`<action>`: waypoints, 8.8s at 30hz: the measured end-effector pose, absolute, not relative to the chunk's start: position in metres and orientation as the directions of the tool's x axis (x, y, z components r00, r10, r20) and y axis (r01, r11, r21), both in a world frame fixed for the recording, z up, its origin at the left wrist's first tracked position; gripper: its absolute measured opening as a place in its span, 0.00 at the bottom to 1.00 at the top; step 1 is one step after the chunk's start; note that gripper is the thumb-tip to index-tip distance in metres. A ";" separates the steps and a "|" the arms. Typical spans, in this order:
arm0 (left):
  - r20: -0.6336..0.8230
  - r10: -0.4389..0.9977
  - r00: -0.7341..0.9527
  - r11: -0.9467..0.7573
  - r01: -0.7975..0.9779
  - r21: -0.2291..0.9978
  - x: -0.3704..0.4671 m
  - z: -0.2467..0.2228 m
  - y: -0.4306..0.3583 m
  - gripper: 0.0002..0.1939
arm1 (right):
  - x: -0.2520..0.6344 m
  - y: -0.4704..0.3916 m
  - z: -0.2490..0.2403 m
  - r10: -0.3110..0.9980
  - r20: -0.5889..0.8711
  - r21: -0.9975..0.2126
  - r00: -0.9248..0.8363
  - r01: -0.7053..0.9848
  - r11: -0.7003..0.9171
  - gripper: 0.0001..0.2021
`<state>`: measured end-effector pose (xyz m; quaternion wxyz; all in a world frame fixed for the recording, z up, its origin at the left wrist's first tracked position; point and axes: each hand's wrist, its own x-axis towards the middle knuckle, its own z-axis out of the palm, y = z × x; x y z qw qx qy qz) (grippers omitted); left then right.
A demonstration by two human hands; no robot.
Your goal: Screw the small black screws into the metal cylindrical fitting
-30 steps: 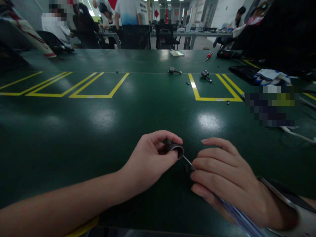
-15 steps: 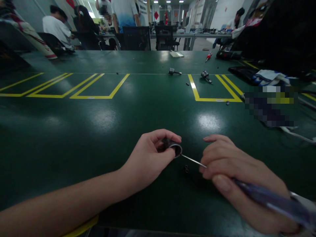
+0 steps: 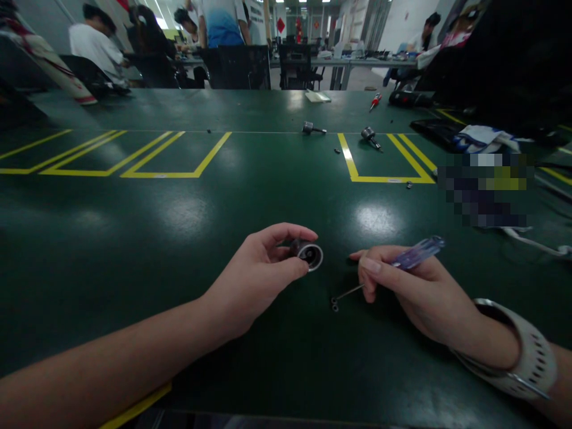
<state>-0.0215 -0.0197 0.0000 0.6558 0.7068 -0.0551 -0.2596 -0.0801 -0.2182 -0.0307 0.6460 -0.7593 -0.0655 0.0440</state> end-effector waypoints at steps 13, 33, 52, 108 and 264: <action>-0.238 -0.396 0.887 -0.065 0.231 0.971 -0.023 -0.001 -0.022 0.12 | -0.094 -0.204 -0.016 0.453 0.513 -0.464 0.729 0.680 -0.568 0.06; -0.221 -0.436 0.872 -0.250 0.118 0.961 -0.034 0.004 -0.030 0.10 | -0.094 -0.204 -0.016 0.455 0.632 -0.295 0.627 0.737 -0.608 0.05; -0.096 -0.424 0.900 -0.244 -0.011 0.970 -0.034 -0.004 -0.031 0.09 | -0.096 -0.202 -0.016 0.476 0.634 -0.203 0.609 0.725 -0.658 0.07; -0.109 -0.389 0.915 -0.186 0.038 0.982 -0.031 -0.006 -0.027 0.11 | -0.099 -0.195 -0.017 0.462 0.615 -0.272 0.639 0.722 -0.636 0.05; 0.400 -0.585 0.705 -0.433 -0.689 0.581 0.044 -0.026 -0.033 0.09 | -0.050 -0.201 -0.002 0.107 0.307 -0.940 0.946 0.319 -0.120 0.04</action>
